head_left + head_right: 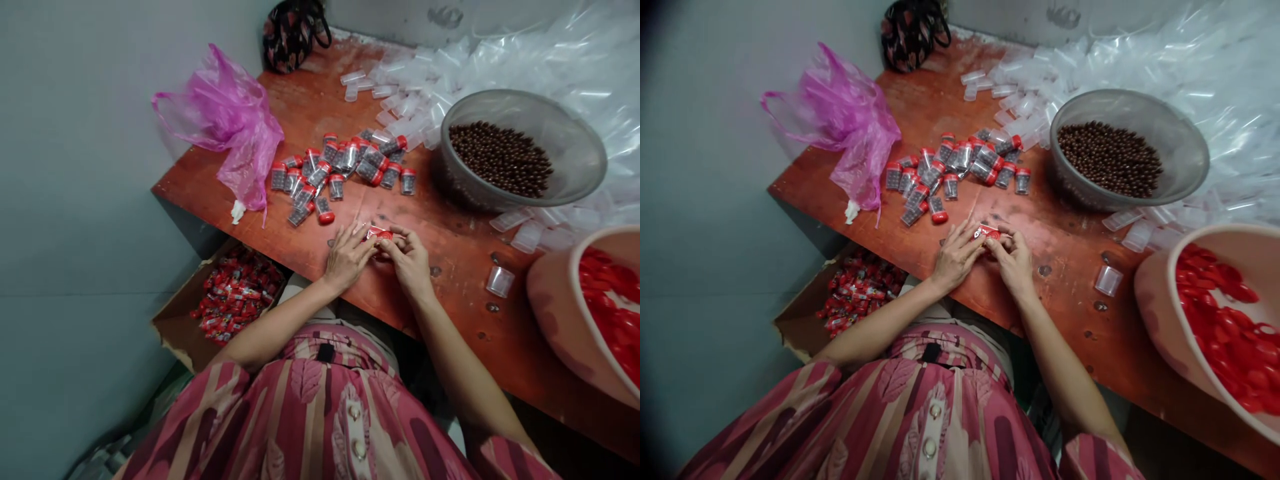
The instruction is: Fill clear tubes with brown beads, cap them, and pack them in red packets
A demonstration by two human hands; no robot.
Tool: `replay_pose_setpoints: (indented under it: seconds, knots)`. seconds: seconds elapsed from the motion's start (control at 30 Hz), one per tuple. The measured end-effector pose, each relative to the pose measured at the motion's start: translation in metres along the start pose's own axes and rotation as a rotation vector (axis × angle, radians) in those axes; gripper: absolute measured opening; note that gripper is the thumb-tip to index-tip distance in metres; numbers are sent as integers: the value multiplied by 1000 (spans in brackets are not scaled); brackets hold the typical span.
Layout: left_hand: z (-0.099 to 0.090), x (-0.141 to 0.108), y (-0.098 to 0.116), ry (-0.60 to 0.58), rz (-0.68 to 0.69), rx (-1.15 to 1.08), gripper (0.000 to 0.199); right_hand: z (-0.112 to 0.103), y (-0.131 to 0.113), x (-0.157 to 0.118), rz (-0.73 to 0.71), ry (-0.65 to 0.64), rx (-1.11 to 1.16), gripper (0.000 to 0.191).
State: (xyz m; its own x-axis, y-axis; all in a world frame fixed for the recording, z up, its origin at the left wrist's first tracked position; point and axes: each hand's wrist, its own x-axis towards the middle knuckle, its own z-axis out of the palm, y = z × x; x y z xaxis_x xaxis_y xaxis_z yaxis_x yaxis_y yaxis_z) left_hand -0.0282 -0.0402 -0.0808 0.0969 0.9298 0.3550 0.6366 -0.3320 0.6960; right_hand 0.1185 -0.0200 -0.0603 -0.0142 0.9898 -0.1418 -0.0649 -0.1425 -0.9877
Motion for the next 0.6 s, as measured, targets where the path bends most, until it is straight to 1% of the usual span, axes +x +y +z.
replay_pose_setpoints:
  seconds: [0.03,0.07,0.13,0.2,0.23,0.3,0.33,0.37,0.4,0.43,0.5,0.53,0.6]
  knots:
    - [-3,0,3,18,-37,-103,31,2,-4,2,-9,2,17,41]
    - [-6,-1,6,32,-104,-225,36,3,-8,4,-17,1,25,41]
    - [-13,0,10,13,-302,-521,45,4,-16,6,-14,-41,15,41]
    - [-19,2,12,-83,-519,-818,48,4,-24,9,14,-157,-37,44]
    - [-22,3,12,-135,-606,-933,48,4,-27,12,31,-230,-78,46]
    - [-26,5,11,-183,-731,-1063,48,4,-32,22,69,-353,-180,47]
    - [-27,6,10,-176,-775,-1089,48,4,-34,30,82,-373,-245,44]
    - [-28,6,10,-154,-808,-1101,48,4,-36,40,78,-351,-326,39]
    - [-30,7,10,-126,-833,-1105,47,3,-39,51,48,-273,-433,33]
    - [-31,7,10,-101,-852,-1105,47,1,-41,65,0,-156,-546,29]
    - [-33,7,12,-60,-880,-1088,48,-3,-46,95,-136,134,-779,26]
    - [-34,7,12,-44,-895,-1072,47,-6,-47,110,-158,211,-826,26]
    - [-36,7,13,-21,-931,-1056,46,-13,-47,138,-143,286,-852,32]
